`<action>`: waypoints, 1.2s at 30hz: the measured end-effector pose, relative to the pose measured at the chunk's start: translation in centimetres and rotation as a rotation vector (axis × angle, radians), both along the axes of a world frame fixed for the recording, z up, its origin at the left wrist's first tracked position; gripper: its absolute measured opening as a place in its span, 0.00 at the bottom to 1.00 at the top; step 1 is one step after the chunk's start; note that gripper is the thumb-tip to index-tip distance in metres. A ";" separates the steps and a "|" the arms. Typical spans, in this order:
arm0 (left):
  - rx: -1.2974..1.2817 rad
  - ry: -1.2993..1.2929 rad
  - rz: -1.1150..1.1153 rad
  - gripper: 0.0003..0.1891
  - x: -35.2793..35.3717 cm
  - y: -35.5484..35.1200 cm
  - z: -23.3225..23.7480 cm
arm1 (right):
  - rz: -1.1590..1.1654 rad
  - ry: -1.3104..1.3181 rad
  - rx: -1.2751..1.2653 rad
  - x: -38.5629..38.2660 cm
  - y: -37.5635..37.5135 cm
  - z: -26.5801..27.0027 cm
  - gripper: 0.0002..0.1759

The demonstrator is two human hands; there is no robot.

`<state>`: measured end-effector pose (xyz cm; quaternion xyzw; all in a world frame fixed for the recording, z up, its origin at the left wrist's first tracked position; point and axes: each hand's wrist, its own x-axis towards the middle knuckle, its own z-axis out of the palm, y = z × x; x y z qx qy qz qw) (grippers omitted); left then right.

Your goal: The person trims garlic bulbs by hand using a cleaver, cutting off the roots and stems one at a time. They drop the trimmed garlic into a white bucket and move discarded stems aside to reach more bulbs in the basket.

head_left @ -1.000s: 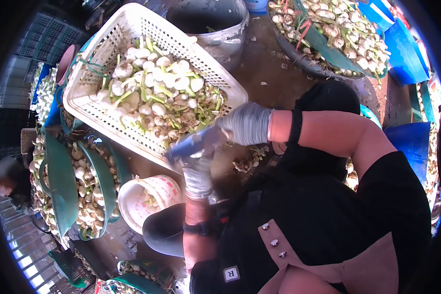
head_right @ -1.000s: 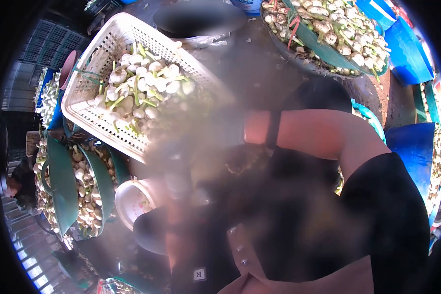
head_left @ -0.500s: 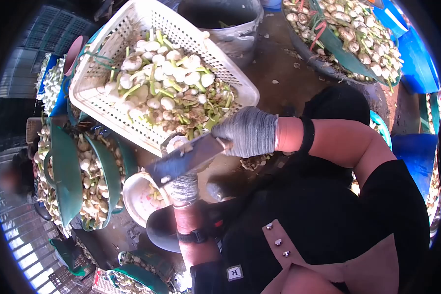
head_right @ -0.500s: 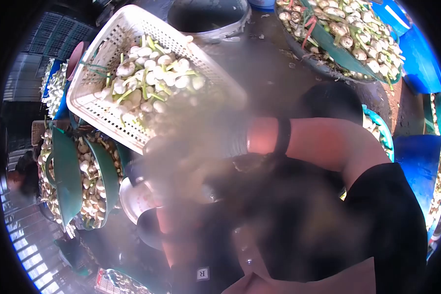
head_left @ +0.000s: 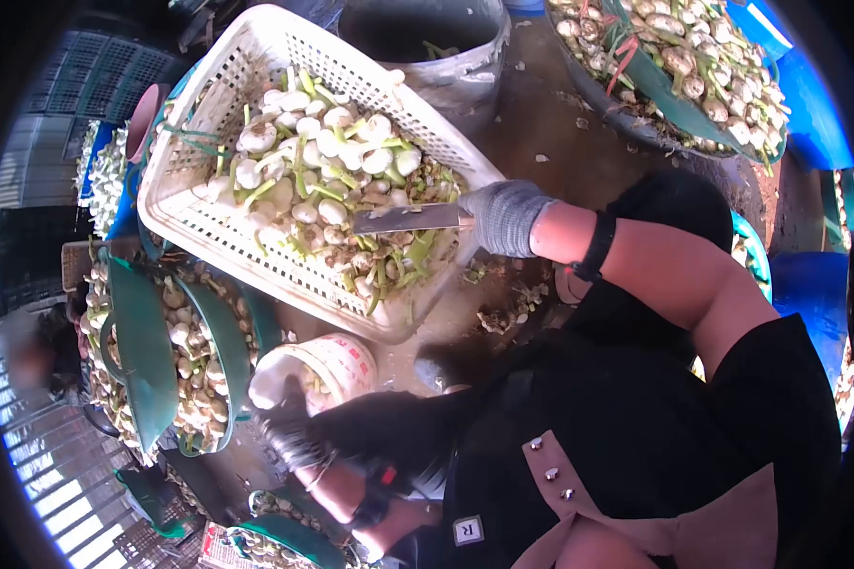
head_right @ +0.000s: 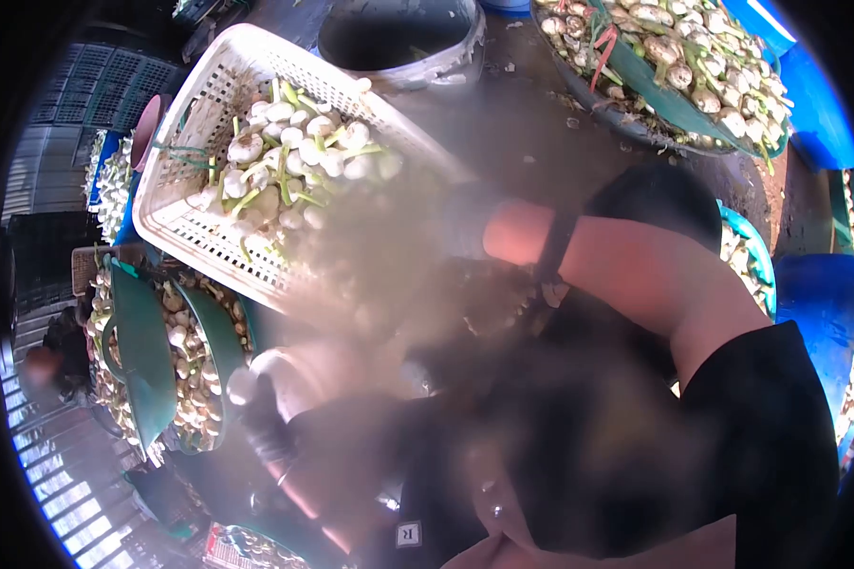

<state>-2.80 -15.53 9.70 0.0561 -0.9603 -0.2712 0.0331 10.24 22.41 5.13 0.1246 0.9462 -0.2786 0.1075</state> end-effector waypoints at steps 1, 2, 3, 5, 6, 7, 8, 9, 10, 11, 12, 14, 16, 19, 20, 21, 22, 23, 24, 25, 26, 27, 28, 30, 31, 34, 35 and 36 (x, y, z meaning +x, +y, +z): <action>0.191 0.162 -0.311 0.38 -3.9 -8.1 -4.5 | -0.087 0.025 -0.187 0.2 0.0 1.6 0.12; -0.188 0.199 -0.083 0.38 -0.7 -1.9 2.0 | -0.168 0.045 -0.382 0.1 0.0 2.3 0.13; -0.233 0.324 -0.127 0.37 -0.6 -0.1 3.0 | -0.043 0.229 -0.166 -0.5 -0.1 -1.4 0.14; -0.033 0.363 -0.298 0.33 -0.4 4.6 4.0 | -0.046 0.271 -0.224 -0.9 -1.0 -0.6 0.15; 0.215 0.270 -0.414 0.30 -0.3 7.9 3.9 | -0.048 0.315 -0.272 -1.2 -1.4 0.4 0.16; 0.224 0.144 -0.498 0.27 -1.1 9.8 2.5 | -0.009 0.167 -0.372 -1.7 -1.2 2.6 0.17; 0.234 0.017 -0.580 0.24 -2.2 11.6 0.6 | -0.008 0.170 -0.366 -1.9 -1.2 2.1 0.17; 0.124 -0.022 -0.652 0.23 -3.4 14.2 -0.7 | -0.082 0.222 -0.487 -2.2 -1.3 1.0 0.17; 0.013 -0.060 -0.721 0.22 -4.9 16.7 -2.0 | -0.155 0.274 -0.607 -2.5 -1.4 0.3 0.17; -0.045 -0.083 -0.701 0.23 -6.6 18.5 -4.1 | -0.209 0.310 -0.552 -2.5 -1.2 0.1 0.18; -0.103 -0.106 -0.681 0.24 -8.5 20.0 -6.5 | -0.210 0.313 -0.546 -2.6 -0.9 0.3 0.18; -0.269 -0.138 -0.598 0.26 -12.4 22.4 -11.1 | -0.205 0.388 -0.494 -2.4 -0.1 0.7 0.20; -0.434 -0.168 -0.510 0.28 -12.7 24.4 -10.3 | -0.228 0.386 -0.558 -2.4 0.6 0.5 0.21; -0.820 -0.308 -0.458 0.32 -12.0 26.3 -9.7 | -0.193 0.320 -0.488 -2.1 1.1 1.8 0.21; -0.821 -0.308 -0.463 0.32 -12.0 26.6 -9.6 | -0.198 0.320 -0.488 -2.1 1.1 1.4 0.21; -0.831 -0.316 -0.478 0.32 -12.0 26.9 -9.3 | -0.195 0.378 -0.483 -2.1 1.0 0.8 0.20; -0.842 -0.326 -0.493 0.31 -11.9 26.9 -9.0 | -0.192 0.436 -0.478 -2.1 0.8 0.3 0.20; -0.857 -0.230 -0.469 0.29 -11.3 27.0 -8.9 | -0.194 0.434 -0.480 -2.0 0.7 -0.1 0.20; -0.857 -0.228 -0.471 0.29 -12.1 27.1 -9.8 | -0.175 0.414 -0.478 -2.0 0.7 -0.3 0.20; -0.902 -0.301 -0.554 0.29 -13.3 27.2 -11.0 | -0.155 0.394 -0.474 -2.1 0.7 -0.2 0.19; -0.944 -0.375 -0.636 0.30 -14.2 27.3 -12.2 | -0.155 0.395 -0.470 -2.2 0.7 0.1 0.19; -0.940 -0.375 -0.638 0.30 -13.9 27.3 -12.2 | -0.178 0.384 -0.486 -2.2 0.6 0.7 0.19; -0.854 -0.323 -0.584 0.29 -13.4 27.2 -12.3 | -0.201 0.369 -0.503 -2.2 0.5 1.0 0.18; -0.765 -0.276 -0.532 0.29 -12.8 27.1 -12.3 | -0.223 0.358 -0.552 -2.4 0.1 -0.3 0.18; -0.780 -0.325 -0.573 0.30 -12.8 27.0 -12.0 | -0.246 0.352 -0.603 -2.5 0.0 -0.9 0.18; -0.731 -0.467 -0.618 0.32 -11.9 27.4 -10.2 | -0.208 0.376 -0.465 -2.1 -0.2 -1.7 0.18; -0.654 -0.457 -0.650 0.31 -12.1 26.9 -11.0 | -0.211 0.371 -0.463 -2.0 -0.4 -1.8 0.18; -0.555 -0.437 -0.682 0.31 -12.4 26.4 -12.2 | -0.162 0.385 -0.399 -1.8 -0.4 -1.8 0.17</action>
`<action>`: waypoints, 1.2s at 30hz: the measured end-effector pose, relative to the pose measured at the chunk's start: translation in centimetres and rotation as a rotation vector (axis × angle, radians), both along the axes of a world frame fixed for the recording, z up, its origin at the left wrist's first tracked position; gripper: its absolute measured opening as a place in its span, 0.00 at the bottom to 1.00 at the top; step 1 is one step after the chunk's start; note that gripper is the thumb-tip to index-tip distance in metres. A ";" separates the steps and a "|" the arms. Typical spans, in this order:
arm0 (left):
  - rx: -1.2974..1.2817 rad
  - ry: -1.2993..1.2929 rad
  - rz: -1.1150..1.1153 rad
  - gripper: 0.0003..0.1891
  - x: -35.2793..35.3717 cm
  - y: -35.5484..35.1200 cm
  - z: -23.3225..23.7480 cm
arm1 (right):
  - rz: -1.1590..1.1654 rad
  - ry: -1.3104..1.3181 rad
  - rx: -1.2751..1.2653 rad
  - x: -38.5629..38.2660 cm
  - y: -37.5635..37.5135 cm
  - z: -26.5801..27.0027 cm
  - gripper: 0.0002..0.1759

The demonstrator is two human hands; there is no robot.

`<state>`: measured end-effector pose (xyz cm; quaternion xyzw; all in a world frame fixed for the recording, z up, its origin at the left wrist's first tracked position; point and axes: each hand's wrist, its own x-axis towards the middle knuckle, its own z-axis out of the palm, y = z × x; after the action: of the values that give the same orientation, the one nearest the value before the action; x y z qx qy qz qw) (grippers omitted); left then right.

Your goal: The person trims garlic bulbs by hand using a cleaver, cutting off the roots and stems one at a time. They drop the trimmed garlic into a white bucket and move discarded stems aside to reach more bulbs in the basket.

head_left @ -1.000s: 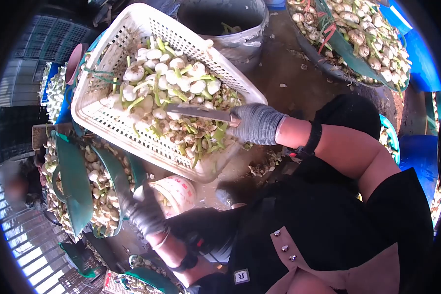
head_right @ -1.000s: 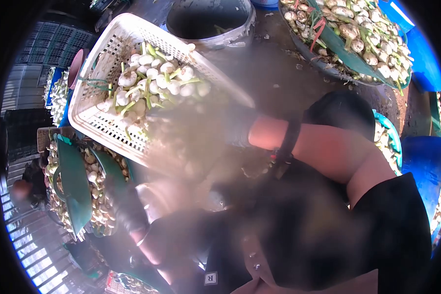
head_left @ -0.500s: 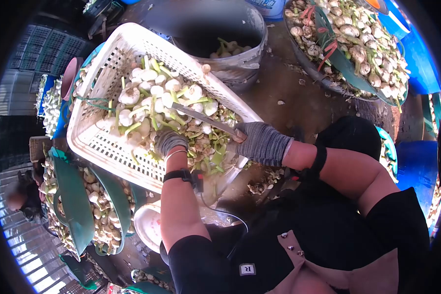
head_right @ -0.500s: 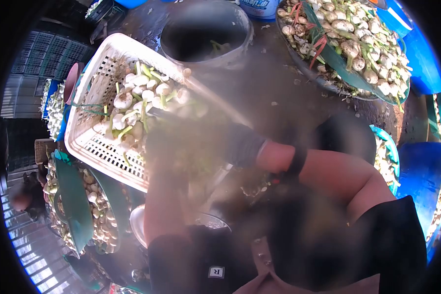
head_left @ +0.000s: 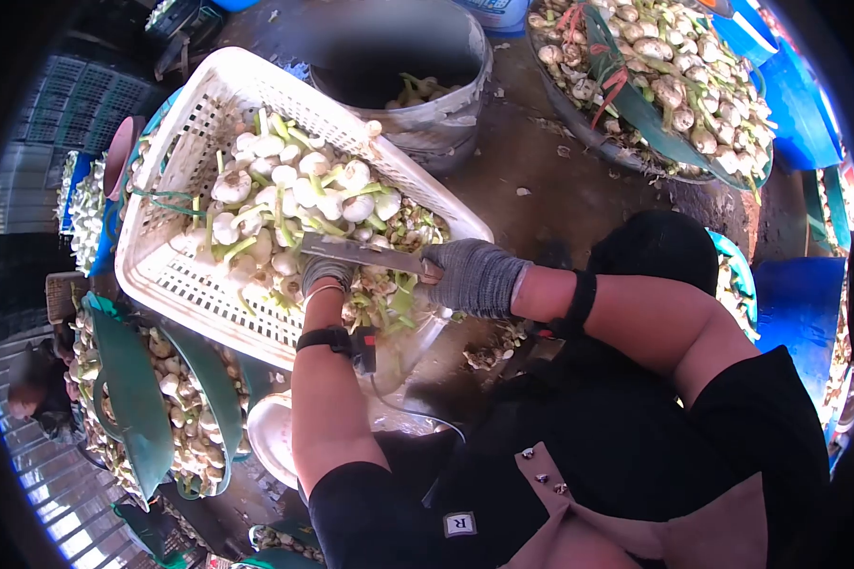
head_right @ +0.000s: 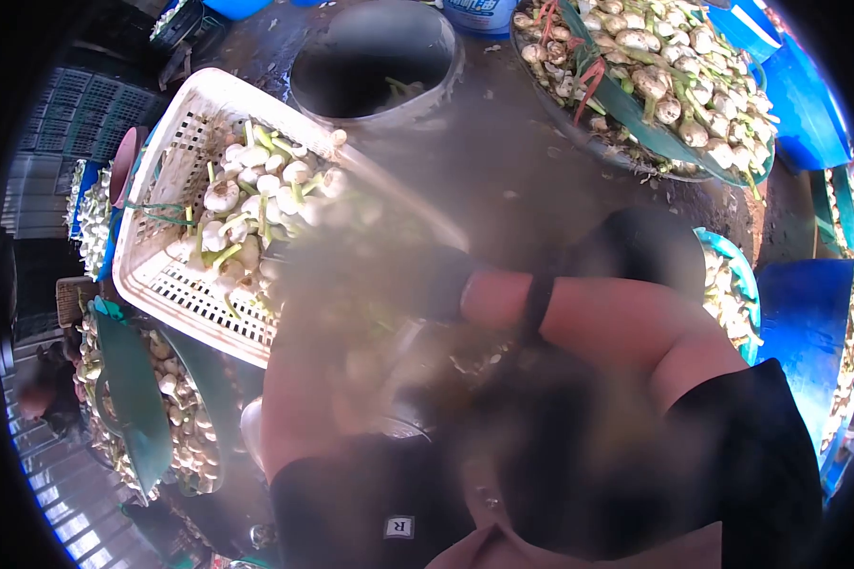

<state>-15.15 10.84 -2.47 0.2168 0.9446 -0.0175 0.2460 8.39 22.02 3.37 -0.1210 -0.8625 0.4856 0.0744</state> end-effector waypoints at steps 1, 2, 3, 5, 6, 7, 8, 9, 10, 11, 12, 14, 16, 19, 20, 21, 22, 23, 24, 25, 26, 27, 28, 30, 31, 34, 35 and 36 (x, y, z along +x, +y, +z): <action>0.112 -0.005 -0.004 0.30 -0.2 -0.8 -1.6 | 0.034 0.017 0.074 0.1 0.0 0.0 0.16; 0.225 -0.007 -0.008 0.29 -0.1 -1.8 -3.1 | 0.036 0.015 0.075 0.2 0.0 -0.4 0.16; 0.330 -0.002 -0.010 0.28 0.0 -2.8 -4.3 | 0.040 -0.019 0.083 0.2 0.0 -1.3 0.16; 0.462 0.016 -0.042 0.27 0.5 -5.4 -5.8 | 0.046 -0.049 0.092 0.2 0.0 -2.2 0.15; 0.459 0.017 -0.041 0.27 0.9 -6.8 -5.7 | 0.049 -0.025 0.127 0.3 -0.2 -2.5 0.15; 0.466 -0.039 -0.145 0.24 1.5 -8.6 -5.5 | 0.052 0.000 0.163 0.4 -0.3 -2.1 0.15; 0.474 -0.094 -0.249 0.21 2.1 -10.2 -5.4 | 0.054 0.001 0.161 0.4 -0.3 -1.6 0.15; 0.481 -0.152 -0.353 0.18 2.6 -11.1 -5.2 | 0.127 -0.178 0.168 0.3 -0.2 0.4 0.15; 0.482 -0.154 -0.352 0.18 3.9 -10.8 -3.2 | 0.198 -0.360 0.175 0.5 -0.3 1.5 0.15; 0.587 -0.035 -0.480 0.18 6.1 -9.6 0.5 | 0.197 -0.362 0.179 0.7 -0.5 0.6 0.15; 0.693 0.089 -0.606 0.19 7.6 -8.8 2.6 | 0.199 -0.234 0.235 1.0 -0.7 -1.0 0.16; 0.731 0.106 -0.570 0.17 8.2 -9.5 1.1 | 0.204 -0.105 0.297 1.2 -0.8 -1.5 0.17; 0.480 0.286 -0.628 0.14 8.5 -9.2 -0.1 | 0.195 0.191 0.281 1.1 -1.1 -1.2 0.16; 0.907 -0.165 -0.157 0.10 11.8 -9.6 3.5 | 0.124 0.147 0.272 1.2 -1.3 -1.8 0.17; 0.981 -0.397 0.096 0.10 12.7 -9.3 5.1 | 0.122 0.144 0.272 1.2 -0.8 -1.1 0.17; 1.136 -0.488 0.253 0.08 13.5 -9.0 6.0 | 0.182 -0.178 0.218 1.0 0.1 0.3 0.18; 1.131 -0.488 0.252 0.08 13.9 -9.6 6.3 | 0.241 -0.498 0.156 0.6 0.9 1.0 0.18; 1.163 -0.459 0.241 0.08 14.1 -10.4 6.6 | 0.229 -0.510 0.149 0.8 1.7 -1.0 0.19; 1.203 -0.423 0.230 0.08 14.2 -10.7 6.9 | 0.232 -0.502 0.158 1.0 1.6 -1.1 0.19; 1.102 -0.178 0.134 0.09 14.9 -10.2 8.9 | 0.114 -0.505 0.025 1.2 1.4 -0.9 0.18; 1.113 -0.175 0.150 0.09 14.8 -10.3 9.6 | 0.003 -0.514 -0.105 1.5 0.9 -1.0 0.18; 1.016 -0.084 0.011 0.10 14.6 -10.3 9.9 | 0.004 -0.326 -0.350 1.6 0.1 0.7 0.19; 0.906 0.002 -0.134 0.11 14.4 -10.3 9.9 | 0.014 -0.331 -0.344 1.0 -0.5 2.4 0.19; 0.945 0.050 -0.228 0.14 14.8 -9.5 9.6 | 0.069 -0.318 -0.591 -0.6 -2.1 5.4 0.20; 0.966 0.055 -0.219 0.16 15.1 -9.0 9.6 | -0.011 -0.250 -0.521 -0.7 -2.9 6.2 0.19; 1.139 -0.010 -0.114 0.25 15.2 -8.8 7.3 | -0.120 -0.130 -0.441 -1.9 -3.6 5.3 0.18; 1.389 -0.193 0.067 0.30 14.8 -9.1 6.4 | -0.133 -0.123 -0.652 -1.8 -3.4 5.4 0.17; 1.628 -0.381 0.258 0.35 14.6 -9.4 6.1 | -0.142 -0.117 -0.862 -1.8 -3.3 5.4 0.17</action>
<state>-0.58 1.45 3.60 0.2159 0.6220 0.7336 0.1683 6.62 18.73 8.80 -0.2275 -0.5735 0.7870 0.0014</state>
